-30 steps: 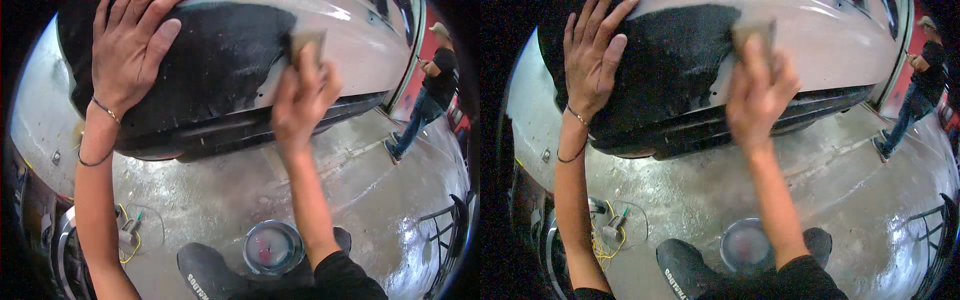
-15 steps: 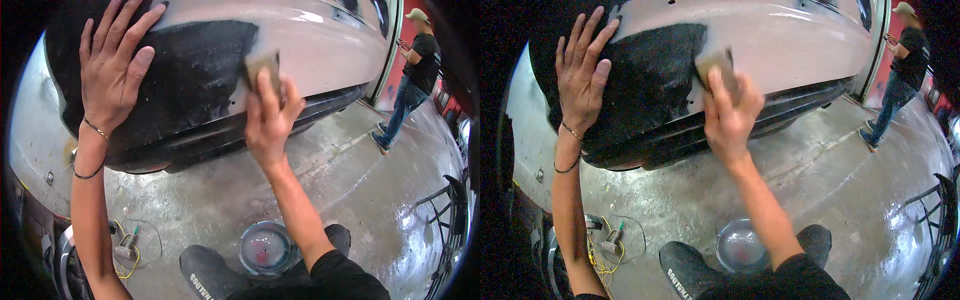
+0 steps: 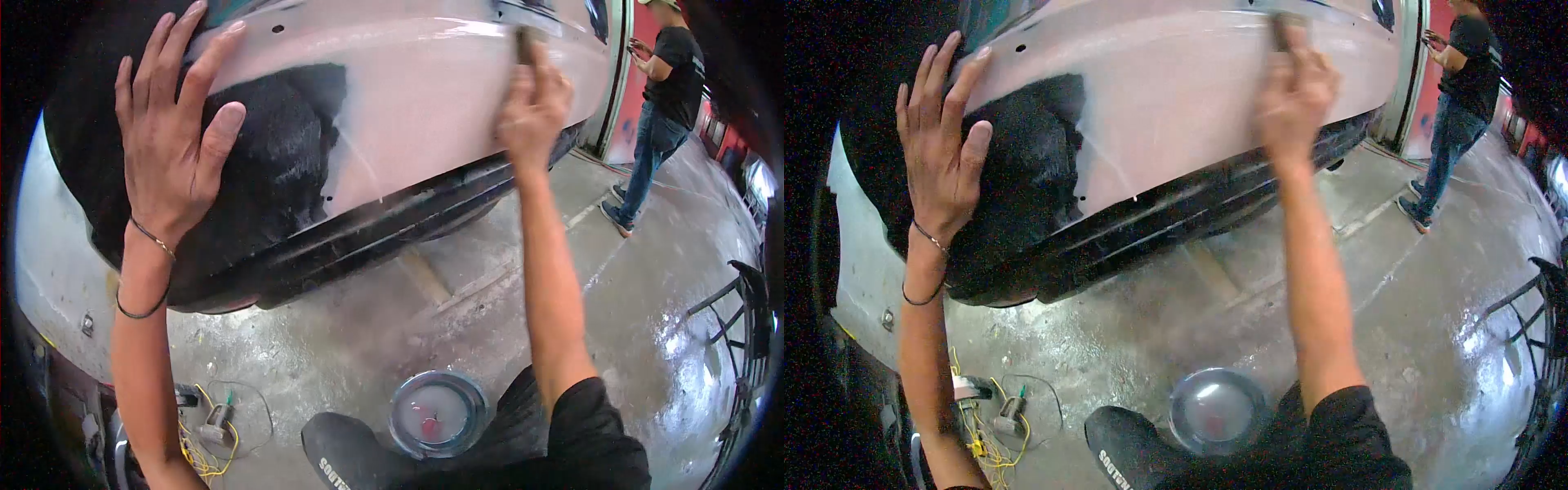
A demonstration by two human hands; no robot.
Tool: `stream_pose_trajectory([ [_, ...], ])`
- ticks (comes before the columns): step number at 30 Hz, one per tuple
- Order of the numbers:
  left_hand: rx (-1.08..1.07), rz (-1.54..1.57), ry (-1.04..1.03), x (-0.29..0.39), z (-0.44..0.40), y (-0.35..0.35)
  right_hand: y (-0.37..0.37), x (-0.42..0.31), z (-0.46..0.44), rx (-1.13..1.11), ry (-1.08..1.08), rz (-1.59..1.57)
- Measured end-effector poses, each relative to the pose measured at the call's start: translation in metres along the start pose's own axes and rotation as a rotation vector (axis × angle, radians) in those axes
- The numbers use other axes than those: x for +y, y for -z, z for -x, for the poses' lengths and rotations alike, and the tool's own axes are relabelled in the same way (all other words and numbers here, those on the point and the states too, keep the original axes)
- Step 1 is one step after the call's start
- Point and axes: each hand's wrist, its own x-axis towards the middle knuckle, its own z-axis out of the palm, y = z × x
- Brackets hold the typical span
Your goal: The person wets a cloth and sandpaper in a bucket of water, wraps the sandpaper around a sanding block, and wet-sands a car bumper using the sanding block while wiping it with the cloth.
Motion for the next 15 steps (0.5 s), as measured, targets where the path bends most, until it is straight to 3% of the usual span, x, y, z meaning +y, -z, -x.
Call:
stream_pose_trajectory([
  [2,-0.027,-0.015,0.019,0.000,-0.002,0.001,-0.007,0.085,-0.005,0.065,-0.263,0.016],
  [3,-0.041,-0.031,0.026,0.001,-0.002,0.001,-0.007,0.079,-0.006,0.059,-0.286,0.036],
  [5,-0.013,0.002,0.033,0.001,-0.003,0.000,-0.014,0.034,-0.008,0.039,-0.328,0.079],
  [6,0.000,0.017,0.039,0.001,-0.003,0.000,-0.010,-0.030,-0.003,0.026,-0.245,0.058],
  [7,0.003,0.010,0.034,0.000,-0.004,0.000,-0.016,-0.070,0.004,0.091,0.006,-0.058],
  [9,-0.010,-0.001,0.020,0.001,-0.004,0.002,-0.011,-0.139,0.016,0.041,-0.006,-0.143],
  [13,-0.008,0.000,-0.026,0.004,-0.009,0.003,0.004,-0.025,-0.012,-0.020,0.281,-0.121],
  [14,-0.004,0.004,-0.023,0.006,-0.010,0.002,0.004,0.024,-0.020,0.015,0.230,-0.059],
  [15,-0.003,0.006,-0.021,0.007,-0.010,0.001,0.017,0.057,-0.026,-0.049,-0.012,-0.023],
])
